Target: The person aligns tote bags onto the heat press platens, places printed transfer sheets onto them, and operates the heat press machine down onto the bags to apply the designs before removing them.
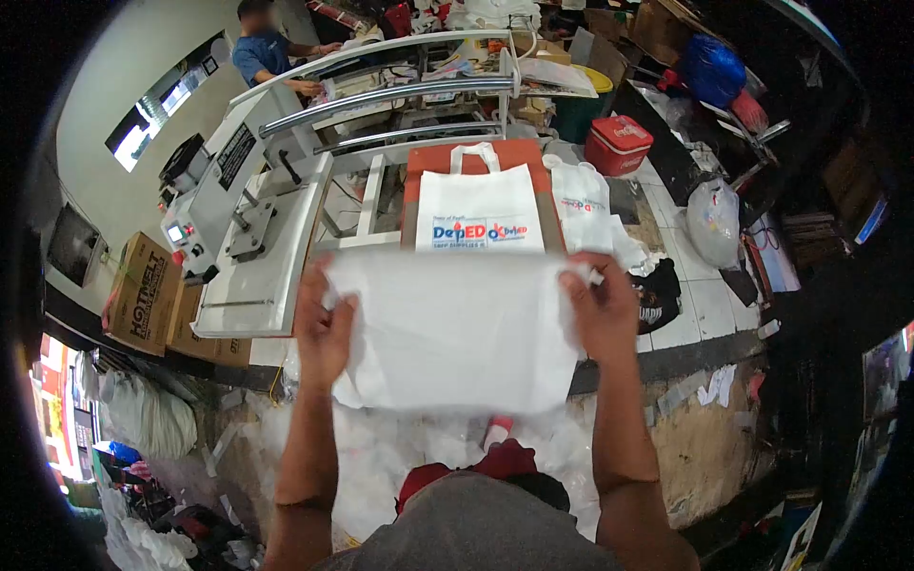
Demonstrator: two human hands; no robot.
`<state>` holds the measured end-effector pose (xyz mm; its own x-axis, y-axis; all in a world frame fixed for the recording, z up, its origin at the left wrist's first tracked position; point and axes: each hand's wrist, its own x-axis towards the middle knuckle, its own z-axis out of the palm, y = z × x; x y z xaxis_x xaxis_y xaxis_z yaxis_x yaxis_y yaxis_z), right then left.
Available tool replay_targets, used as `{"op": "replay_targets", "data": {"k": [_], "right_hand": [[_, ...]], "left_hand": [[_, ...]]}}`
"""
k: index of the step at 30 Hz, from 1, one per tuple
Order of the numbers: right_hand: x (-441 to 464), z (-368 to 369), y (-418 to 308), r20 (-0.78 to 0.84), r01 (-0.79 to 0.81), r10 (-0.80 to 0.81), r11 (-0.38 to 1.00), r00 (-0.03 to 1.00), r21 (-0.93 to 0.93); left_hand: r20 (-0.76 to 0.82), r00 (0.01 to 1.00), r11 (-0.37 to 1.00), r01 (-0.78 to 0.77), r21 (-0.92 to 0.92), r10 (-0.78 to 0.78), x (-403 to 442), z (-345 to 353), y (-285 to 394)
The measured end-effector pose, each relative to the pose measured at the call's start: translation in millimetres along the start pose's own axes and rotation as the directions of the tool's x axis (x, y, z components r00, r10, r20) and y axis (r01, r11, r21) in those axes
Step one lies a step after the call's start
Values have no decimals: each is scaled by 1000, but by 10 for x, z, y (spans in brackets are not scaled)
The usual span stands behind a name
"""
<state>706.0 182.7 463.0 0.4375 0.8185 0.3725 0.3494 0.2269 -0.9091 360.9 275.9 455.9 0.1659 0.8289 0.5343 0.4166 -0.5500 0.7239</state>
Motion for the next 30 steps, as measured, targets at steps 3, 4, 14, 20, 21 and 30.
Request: {"op": "replay_targets", "data": {"k": [3, 4, 14, 20, 21, 30], "right_hand": [[644, -89, -534, -239, 473, -463, 881, 853, -20], [772, -114, -657, -292, 572, -542, 820, 788, 21], [1909, 874, 2019, 15, 27, -22, 902, 1000, -431], [1648, 1079, 2924, 132, 168, -109, 773, 985, -612], [1592, 1069, 2917, 133, 157, -94, 764, 987, -625], [1589, 1098, 2391, 135, 293, -268, 736, 954, -610]], "left_hand": [[-327, 929, 948, -249, -199, 176, 651, 30, 570], [-384, 890, 923, -337, -186, 247, 790, 17, 645], [-44, 992, 989, 118, 92, -114, 1552, 1804, -1624], [101, 966, 866, 164, 472, -238, 1108, 2284, -2261], [111, 961, 863, 173, 474, -254, 1081, 2282, -2292], [14, 995, 887, 77, 455, -94, 1151, 2169, -2072]]}}
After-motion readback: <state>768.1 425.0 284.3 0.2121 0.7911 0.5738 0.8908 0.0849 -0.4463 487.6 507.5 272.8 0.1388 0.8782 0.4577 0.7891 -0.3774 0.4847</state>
